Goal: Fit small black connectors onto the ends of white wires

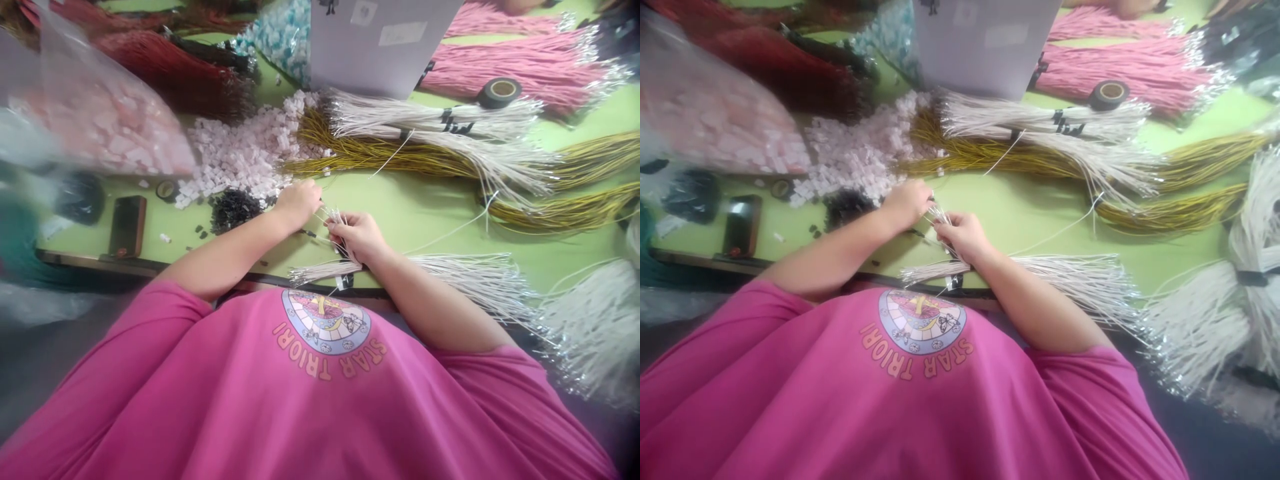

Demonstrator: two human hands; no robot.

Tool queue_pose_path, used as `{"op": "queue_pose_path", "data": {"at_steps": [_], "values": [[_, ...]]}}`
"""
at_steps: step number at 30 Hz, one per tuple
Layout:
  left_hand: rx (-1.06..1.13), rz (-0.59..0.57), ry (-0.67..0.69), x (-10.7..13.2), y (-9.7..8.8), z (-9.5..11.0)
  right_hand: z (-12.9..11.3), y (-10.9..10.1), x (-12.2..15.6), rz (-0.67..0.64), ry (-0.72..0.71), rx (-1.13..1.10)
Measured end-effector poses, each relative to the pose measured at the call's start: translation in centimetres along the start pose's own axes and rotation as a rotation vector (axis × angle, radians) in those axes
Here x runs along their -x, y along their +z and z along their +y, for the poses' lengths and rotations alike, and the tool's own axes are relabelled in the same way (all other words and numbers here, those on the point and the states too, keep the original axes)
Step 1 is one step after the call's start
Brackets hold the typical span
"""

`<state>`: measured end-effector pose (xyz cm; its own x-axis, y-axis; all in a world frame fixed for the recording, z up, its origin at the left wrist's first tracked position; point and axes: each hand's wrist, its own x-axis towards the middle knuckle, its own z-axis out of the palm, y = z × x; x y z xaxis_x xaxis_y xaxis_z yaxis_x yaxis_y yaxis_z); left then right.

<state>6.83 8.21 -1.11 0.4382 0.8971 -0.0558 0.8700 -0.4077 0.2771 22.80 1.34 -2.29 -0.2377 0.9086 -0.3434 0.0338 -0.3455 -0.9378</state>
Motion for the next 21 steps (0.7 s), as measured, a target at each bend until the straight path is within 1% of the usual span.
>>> {"op": "queue_pose_path", "data": {"at_steps": [3, 5, 7, 9, 11, 13, 15, 18, 21], "values": [[-0.055, 0.000, 0.012, -0.2, 0.5, -0.1, 0.0, 0.0, -0.1, -0.019, -0.004, 0.002], [-0.055, 0.025, 0.042, 0.2, 0.2, -0.4, 0.0, 0.0, -0.1, -0.014, -0.025, 0.051], [-0.004, 0.071, 0.069, 1.3, -0.4, -0.7, -0.2, 0.0, -0.1, -0.007, -0.046, 0.079], [0.122, 0.104, 0.053, 2.8, -1.1, -0.9, -0.4, 0.1, 0.1, -0.009, -0.055, 0.089], [0.341, 0.078, -0.020, 4.5, -1.6, -1.0, -0.6, 0.2, 0.3, -0.015, -0.055, 0.110], [0.595, 0.026, -0.103, 6.0, -1.6, -1.1, -0.8, 0.4, 0.4, -0.015, -0.046, 0.133], [0.760, 0.029, -0.144, 6.9, -1.2, -1.0, -1.0, 0.5, 0.5, 0.001, -0.040, 0.138], [0.795, 0.061, -0.137, 7.2, -0.6, -0.8, -0.9, 0.6, 0.5, 0.030, -0.054, 0.139], [0.802, 0.035, -0.133, 7.0, -0.5, -0.6, -0.8, 0.6, 0.5, 0.060, -0.063, 0.140]]}}
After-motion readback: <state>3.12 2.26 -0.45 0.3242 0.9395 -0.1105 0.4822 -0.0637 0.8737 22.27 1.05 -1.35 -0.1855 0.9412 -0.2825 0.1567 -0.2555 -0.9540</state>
